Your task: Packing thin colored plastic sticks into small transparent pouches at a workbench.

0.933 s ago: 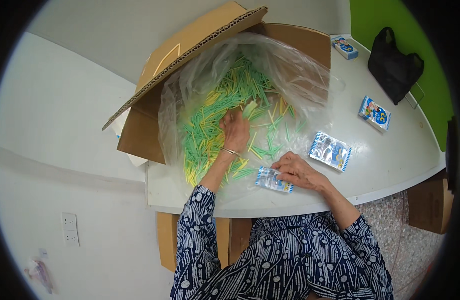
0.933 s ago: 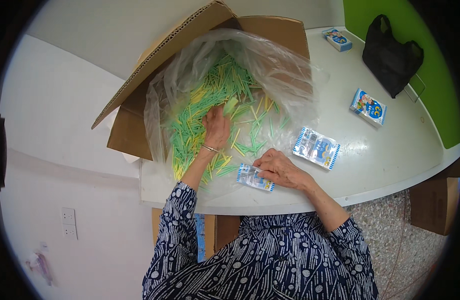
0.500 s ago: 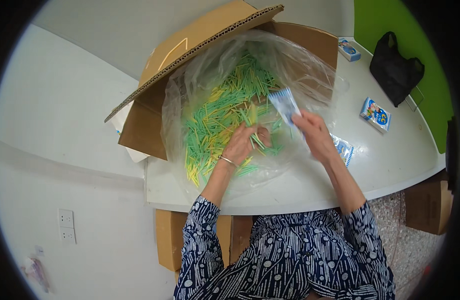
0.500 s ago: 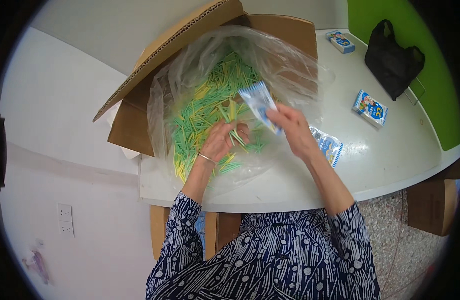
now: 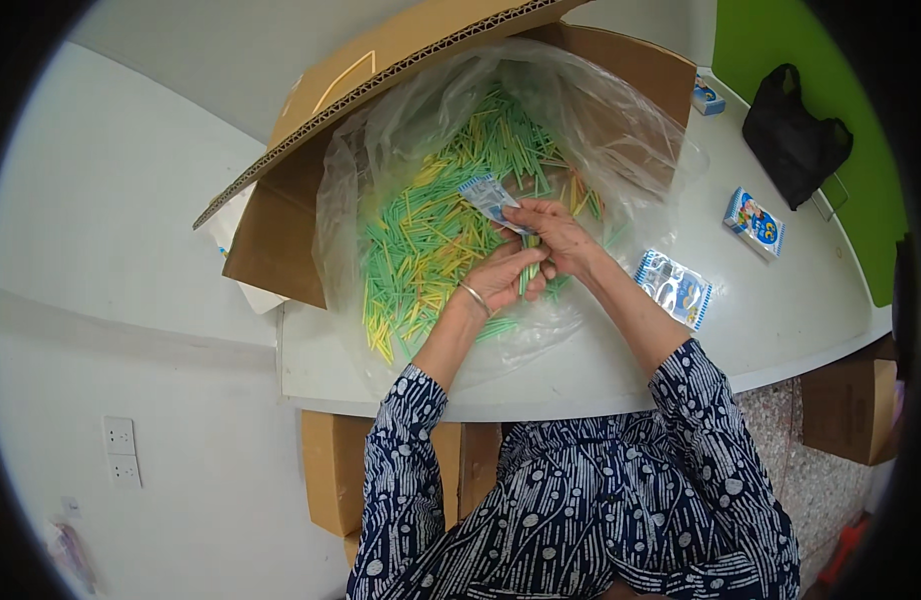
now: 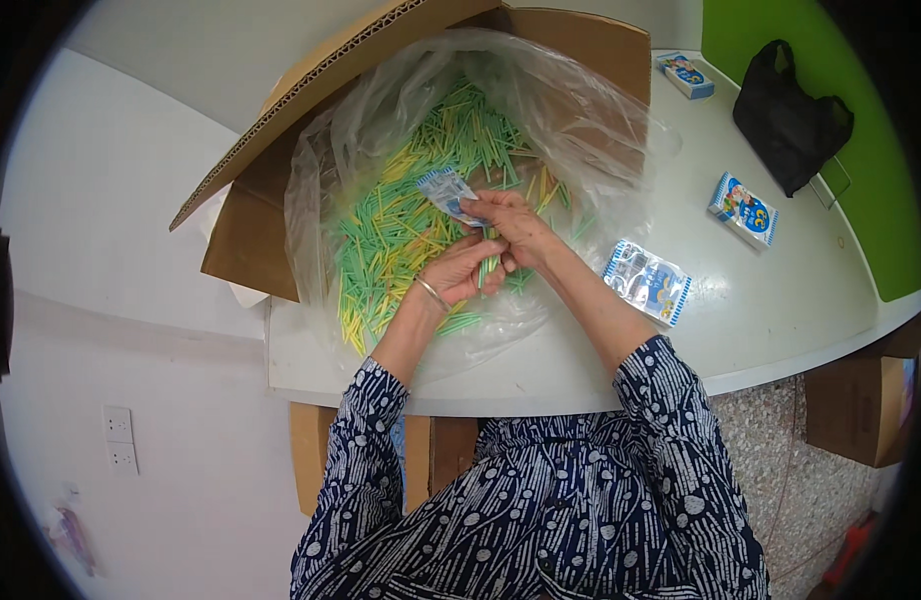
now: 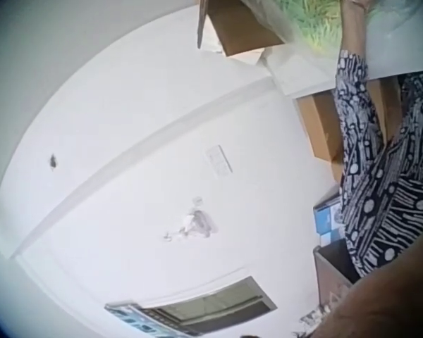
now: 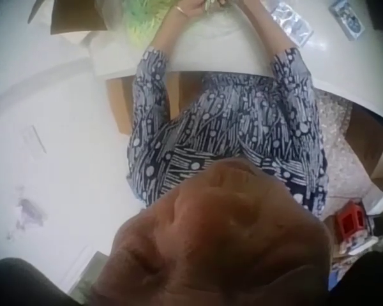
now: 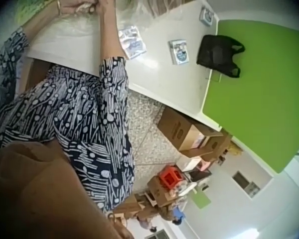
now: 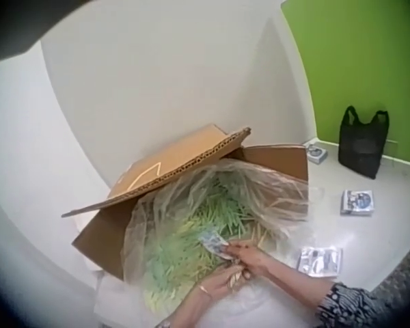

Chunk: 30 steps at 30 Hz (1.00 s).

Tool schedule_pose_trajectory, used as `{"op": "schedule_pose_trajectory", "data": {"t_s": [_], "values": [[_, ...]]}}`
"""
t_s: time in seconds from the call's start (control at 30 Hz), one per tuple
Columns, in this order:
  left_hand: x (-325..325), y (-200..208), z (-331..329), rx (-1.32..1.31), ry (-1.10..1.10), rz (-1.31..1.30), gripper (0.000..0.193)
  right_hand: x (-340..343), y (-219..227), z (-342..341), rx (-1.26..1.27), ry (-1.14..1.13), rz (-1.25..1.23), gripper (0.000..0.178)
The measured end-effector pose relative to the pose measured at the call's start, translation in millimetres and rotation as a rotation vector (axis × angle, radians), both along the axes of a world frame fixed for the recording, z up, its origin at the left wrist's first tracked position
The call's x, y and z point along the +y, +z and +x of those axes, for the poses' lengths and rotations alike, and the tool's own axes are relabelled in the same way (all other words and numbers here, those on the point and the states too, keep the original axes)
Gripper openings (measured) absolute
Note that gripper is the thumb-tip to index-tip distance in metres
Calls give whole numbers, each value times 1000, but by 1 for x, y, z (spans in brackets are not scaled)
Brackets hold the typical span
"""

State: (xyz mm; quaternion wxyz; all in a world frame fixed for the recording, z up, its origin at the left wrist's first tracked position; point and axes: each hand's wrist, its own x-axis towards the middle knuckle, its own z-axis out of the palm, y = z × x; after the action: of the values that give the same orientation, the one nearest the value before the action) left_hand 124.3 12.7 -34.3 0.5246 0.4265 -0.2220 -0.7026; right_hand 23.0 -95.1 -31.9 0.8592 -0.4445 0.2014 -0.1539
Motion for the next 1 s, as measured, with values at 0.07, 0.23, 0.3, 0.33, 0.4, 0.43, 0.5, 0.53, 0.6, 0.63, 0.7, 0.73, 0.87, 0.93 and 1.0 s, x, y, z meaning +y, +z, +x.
{"op": "schedule_pose_trajectory", "data": {"t_s": [0.07, 0.23, 0.3, 0.33, 0.4, 0.43, 0.5, 0.53, 0.6, 0.63, 0.7, 0.73, 0.87, 0.93, 1.0], "values": [[0, -1, 4, -37, 46, 116, 20, 2, 2, 3, 8, -10, -16, 19], [-3, 0, 0, -124, 169, 31, 20, -9, 2, -7, -99, -177, -194, 19], [-1, 0, 7, -146, 212, -38, 19, -12, 13, -21, -98, -224, -276, 17], [-2, 0, 8, -125, 344, -64, 21, -14, 11, -31, -76, -250, -367, 18], [-4, 5, 10, -105, 478, -93, 23, -11, 9, -51, -17, -213, -407, 17], [-5, 10, 10, -110, 551, -161, 24, -6, 9, -59, 48, -181, -441, 17], [-4, 22, 12, -114, 628, -223, 25, 7, 10, -70, 61, -134, -412, 17], [-6, 30, 12, -137, 664, -280, 25, 12, 10, -76, 77, -93, -384, 18], [-8, 45, 6, -164, 708, -359, 24, 16, 9, -87, 97, -64, -389, 20], [-10, 52, 0, -160, 703, -354, 24, 17, 7, -92, 110, -33, -398, 24], [-10, 64, -9, -252, 692, -432, 24, 17, 4, -96, 99, -11, -378, 24], [-10, 70, -14, -250, 692, -427, 24, 18, 3, -99, 87, 6, -363, 25], [-4, 80, -34, -305, 631, -507, 25, 22, 3, -105, 69, 12, -346, 24], [-2, 83, -43, -345, 624, -514, 26, 20, -4, -108, 38, 36, -380, 22], [0, 85, -52, -423, 638, -487, 29, 20, -4, -110, 56, 34, -396, 22]]}}
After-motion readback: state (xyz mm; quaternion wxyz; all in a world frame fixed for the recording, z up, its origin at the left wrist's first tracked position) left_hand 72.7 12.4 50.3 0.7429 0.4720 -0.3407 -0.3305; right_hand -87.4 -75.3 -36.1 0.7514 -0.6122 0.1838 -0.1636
